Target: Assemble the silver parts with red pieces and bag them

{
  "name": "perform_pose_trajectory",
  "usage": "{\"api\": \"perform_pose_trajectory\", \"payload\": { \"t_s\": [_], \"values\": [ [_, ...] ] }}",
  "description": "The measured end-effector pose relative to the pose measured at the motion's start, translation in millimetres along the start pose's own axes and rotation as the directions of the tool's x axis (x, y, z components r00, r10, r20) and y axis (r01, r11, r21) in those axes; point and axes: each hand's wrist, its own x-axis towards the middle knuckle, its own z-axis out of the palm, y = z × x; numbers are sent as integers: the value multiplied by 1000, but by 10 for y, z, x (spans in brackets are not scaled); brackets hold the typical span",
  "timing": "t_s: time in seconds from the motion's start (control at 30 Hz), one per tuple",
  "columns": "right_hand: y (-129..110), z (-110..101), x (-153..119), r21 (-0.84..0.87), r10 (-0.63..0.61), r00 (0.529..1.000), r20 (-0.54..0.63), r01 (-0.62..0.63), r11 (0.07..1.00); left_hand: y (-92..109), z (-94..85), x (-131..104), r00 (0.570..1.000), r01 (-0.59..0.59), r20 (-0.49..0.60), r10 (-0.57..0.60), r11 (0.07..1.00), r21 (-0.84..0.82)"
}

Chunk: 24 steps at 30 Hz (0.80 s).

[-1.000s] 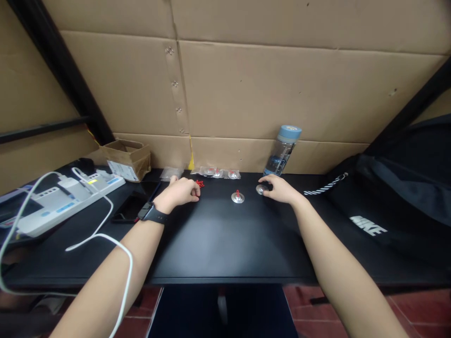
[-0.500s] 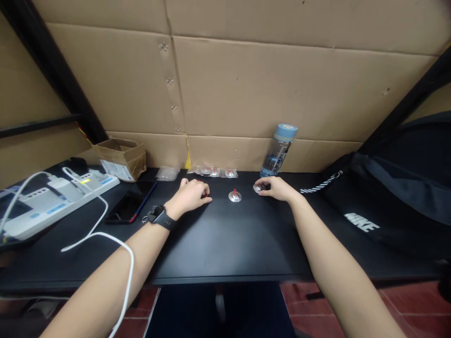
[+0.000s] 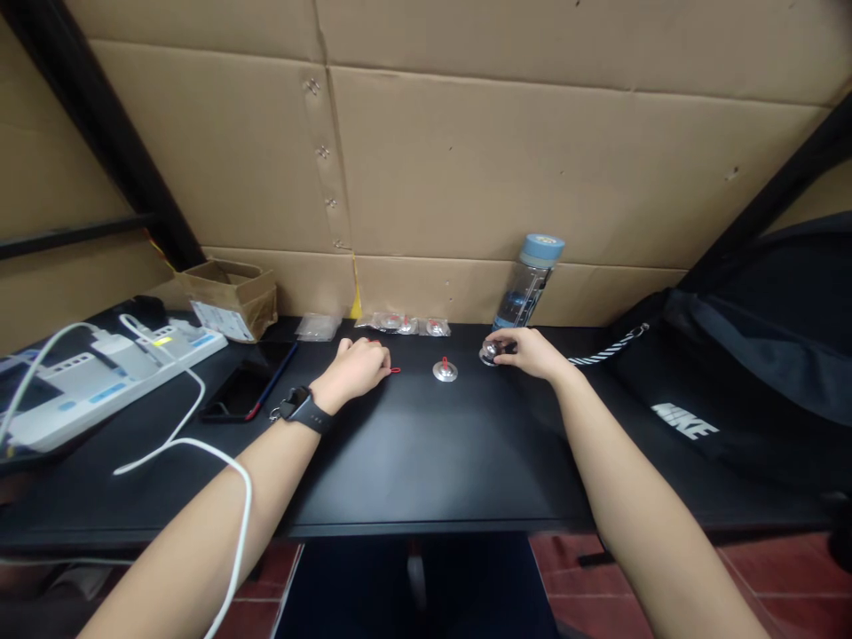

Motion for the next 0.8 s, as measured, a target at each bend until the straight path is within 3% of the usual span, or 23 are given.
{"api": "perform_pose_trajectory", "payload": {
  "t_s": [0.13,0.37,0.6,0.8],
  "values": [
    [-337,108,-9,185,-71,982,-176,104,977,110,-15,14,999,-21,-47,17,995,-96],
    [-902,468,-46,544,-173,970,-169,239,804,404,-180,-30,976,-126,-208,61,941,-313],
    [-963,667,-31,716,-141,983,-115,181,674,599,-237,-76,932,-142,-362,-3,917,-373],
    [-991,711,-37,785,-132,988,-78,142,602,628,-170,-69,913,-149,-409,-17,916,-372]
  ]
}}
